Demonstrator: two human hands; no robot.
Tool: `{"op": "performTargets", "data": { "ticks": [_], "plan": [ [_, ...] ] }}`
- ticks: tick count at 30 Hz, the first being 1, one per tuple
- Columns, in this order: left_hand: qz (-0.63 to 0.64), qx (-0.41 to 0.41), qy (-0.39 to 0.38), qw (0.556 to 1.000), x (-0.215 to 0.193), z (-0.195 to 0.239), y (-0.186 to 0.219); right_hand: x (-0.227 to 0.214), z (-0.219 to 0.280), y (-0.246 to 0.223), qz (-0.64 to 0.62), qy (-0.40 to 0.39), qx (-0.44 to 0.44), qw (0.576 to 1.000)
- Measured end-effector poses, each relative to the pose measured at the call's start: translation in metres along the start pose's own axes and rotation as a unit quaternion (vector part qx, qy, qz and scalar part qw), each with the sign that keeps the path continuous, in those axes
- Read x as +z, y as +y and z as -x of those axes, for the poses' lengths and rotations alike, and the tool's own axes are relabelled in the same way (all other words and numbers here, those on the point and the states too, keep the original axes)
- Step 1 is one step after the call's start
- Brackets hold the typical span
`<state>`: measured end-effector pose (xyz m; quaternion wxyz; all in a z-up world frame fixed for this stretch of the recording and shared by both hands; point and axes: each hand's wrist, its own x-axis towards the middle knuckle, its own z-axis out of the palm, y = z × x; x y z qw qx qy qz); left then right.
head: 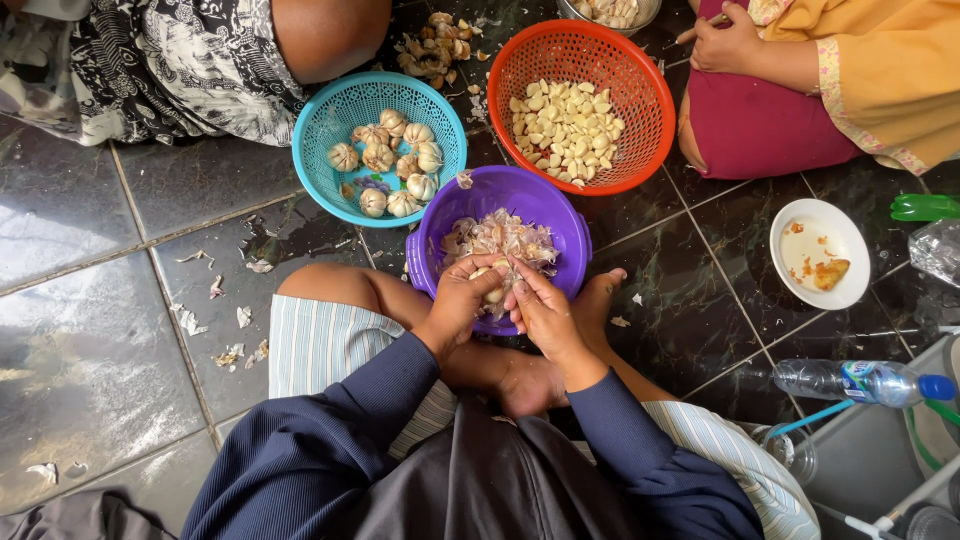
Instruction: The person sits on the floor and peels garlic cloves by hand, separating the skins from the cloves. The peeled cloves are placed into a red basket, while the skins are collected in a purple bowl. The person repeatedly picks up garlic bulbs from a blue basket to continue peeling.
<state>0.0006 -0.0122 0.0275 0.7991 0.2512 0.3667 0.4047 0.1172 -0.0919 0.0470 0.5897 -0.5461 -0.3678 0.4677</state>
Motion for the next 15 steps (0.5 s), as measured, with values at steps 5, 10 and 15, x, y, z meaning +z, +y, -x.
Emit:
{"op": "performTargets", "data": {
  "ticks": [5, 10, 15],
  "plan": [
    [0.038, -0.022, -0.004, 0.999, 0.014, 0.013, 0.011, -0.008, -0.004, 0.026, 0.023, 0.058, -0.025, 0.998],
    [0.076, -0.119, -0.024, 0.990, -0.004, -0.009, -0.003, -0.011, -0.004, 0.034, -0.074, 0.071, 0.030, 0.994],
    [-0.082, -0.012, -0.002, 0.997, -0.020, -0.017, -0.010, -0.011, -0.006, 0.026, 0.016, 0.105, 0.030, 0.994]
  ]
}}
